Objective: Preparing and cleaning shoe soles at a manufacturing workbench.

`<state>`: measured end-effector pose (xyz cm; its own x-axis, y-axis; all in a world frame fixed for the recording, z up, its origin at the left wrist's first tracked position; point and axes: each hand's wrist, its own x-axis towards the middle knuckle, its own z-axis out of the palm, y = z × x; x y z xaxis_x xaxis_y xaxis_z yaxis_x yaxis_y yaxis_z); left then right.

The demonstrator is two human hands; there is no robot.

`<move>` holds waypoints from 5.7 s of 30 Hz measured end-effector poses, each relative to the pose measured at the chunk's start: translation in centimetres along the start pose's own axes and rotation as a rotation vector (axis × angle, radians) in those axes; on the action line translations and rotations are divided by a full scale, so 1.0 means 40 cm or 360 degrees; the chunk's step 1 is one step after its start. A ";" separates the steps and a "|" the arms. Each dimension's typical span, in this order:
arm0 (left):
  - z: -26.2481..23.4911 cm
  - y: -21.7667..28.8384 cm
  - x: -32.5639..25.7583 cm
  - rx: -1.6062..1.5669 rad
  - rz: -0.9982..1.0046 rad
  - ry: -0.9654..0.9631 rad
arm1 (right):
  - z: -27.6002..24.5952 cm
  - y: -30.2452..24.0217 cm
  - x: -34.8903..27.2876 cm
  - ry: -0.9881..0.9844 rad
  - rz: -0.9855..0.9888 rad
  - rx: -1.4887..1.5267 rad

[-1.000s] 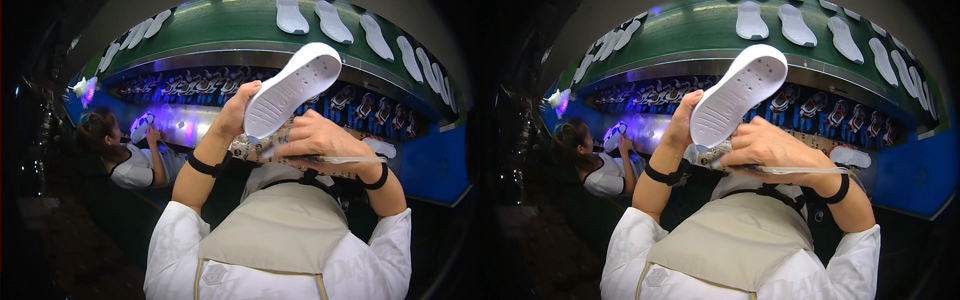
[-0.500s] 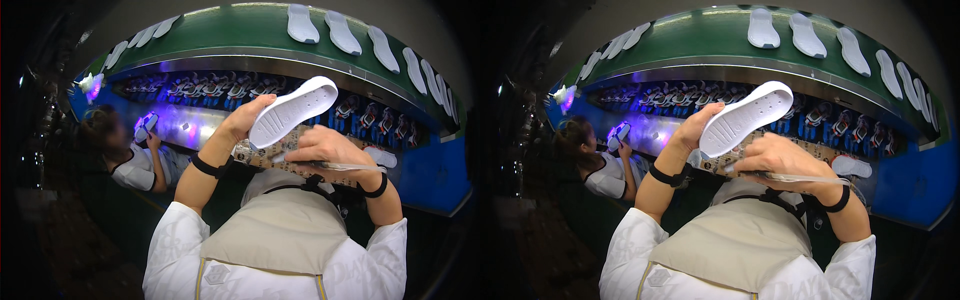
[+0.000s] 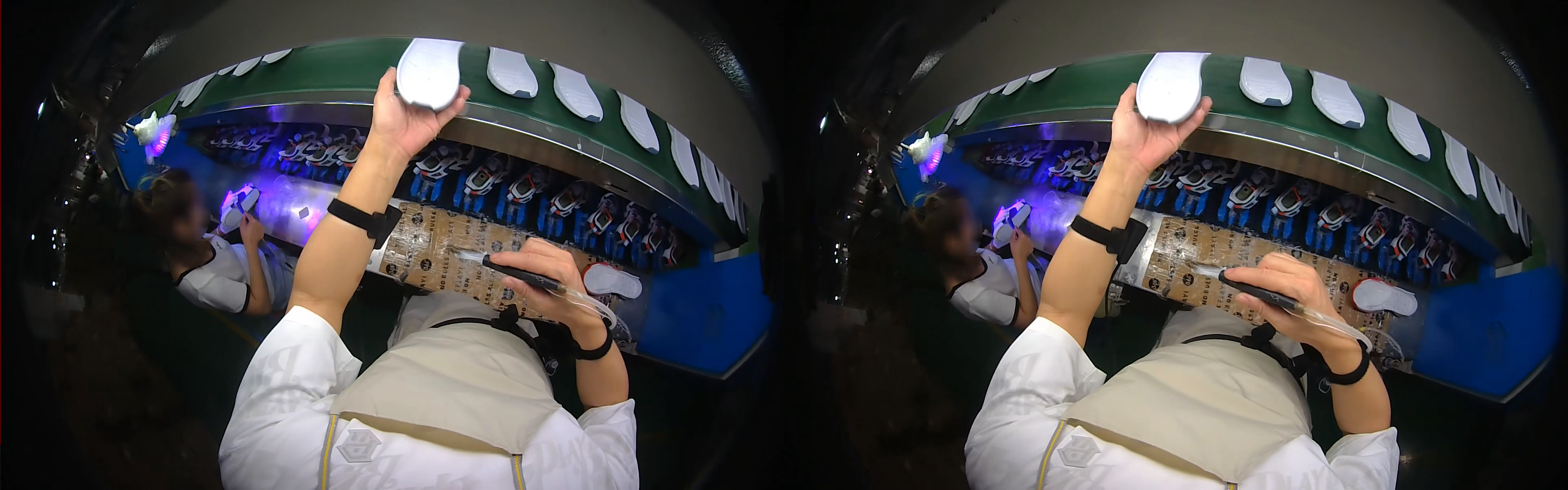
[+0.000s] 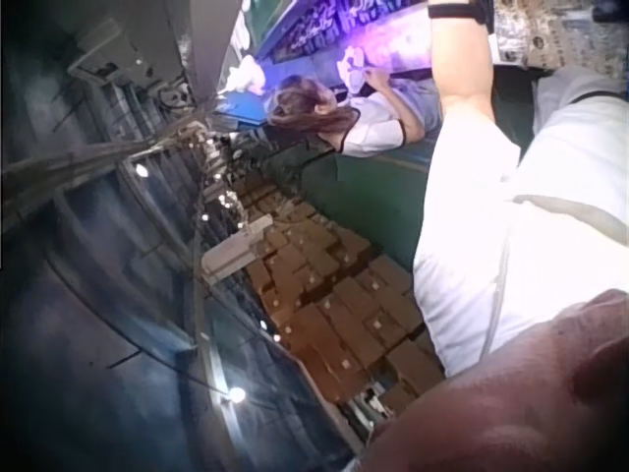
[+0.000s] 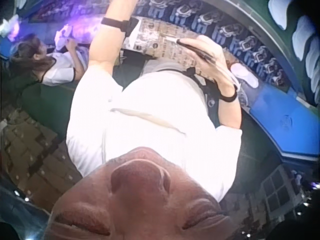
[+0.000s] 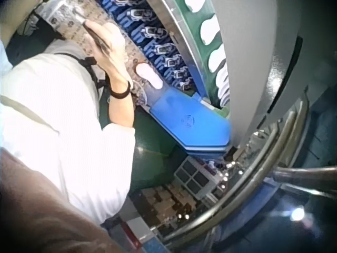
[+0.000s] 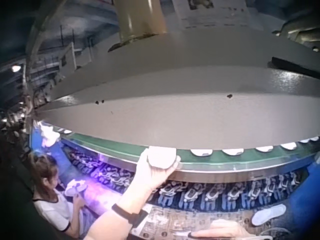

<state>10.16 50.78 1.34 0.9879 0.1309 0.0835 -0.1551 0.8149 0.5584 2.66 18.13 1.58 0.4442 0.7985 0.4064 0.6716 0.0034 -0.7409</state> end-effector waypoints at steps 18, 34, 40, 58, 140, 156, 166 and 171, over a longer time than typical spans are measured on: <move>-0.339 0.574 0.122 0.0996 0.0560 0.0559 | 0.017 0.099 -0.088 0.0412 0.0648 0.0058; -0.453 0.687 0.067 0.1606 0.0759 0.0776 | 0.096 0.145 -0.063 0.0834 0.0640 0.0000; -0.372 0.453 -0.124 0.1725 0.0996 0.0683 | 0.095 0.103 -0.046 0.1016 0.0805 0.0383; -0.077 -0.260 -0.501 -0.0100 -0.0584 0.0165 | 0.105 0.001 0.013 0.0539 0.0649 0.0611; -0.088 -0.077 -0.224 0.1559 -0.0829 -0.0153 | 0.015 0.007 0.099 -0.0675 -0.0273 -0.0255; -0.674 -0.349 -0.662 -0.0353 -0.1500 0.0434 | 0.240 0.219 -0.045 0.0373 0.1153 0.0679; -0.306 -0.430 -0.564 -0.0541 -0.0875 0.0402 | 0.270 0.219 0.028 0.0683 0.1128 0.0348; -0.217 -0.422 -0.494 -0.0455 -0.0419 0.0389 | 0.260 0.108 0.040 0.0435 0.0261 -0.0474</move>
<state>-6.80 39.33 -16.89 0.9690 -0.0005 -0.2471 0.0723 0.9568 0.2816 0.11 25.69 -6.55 0.6730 0.5852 0.4522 0.7029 -0.3160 -0.6372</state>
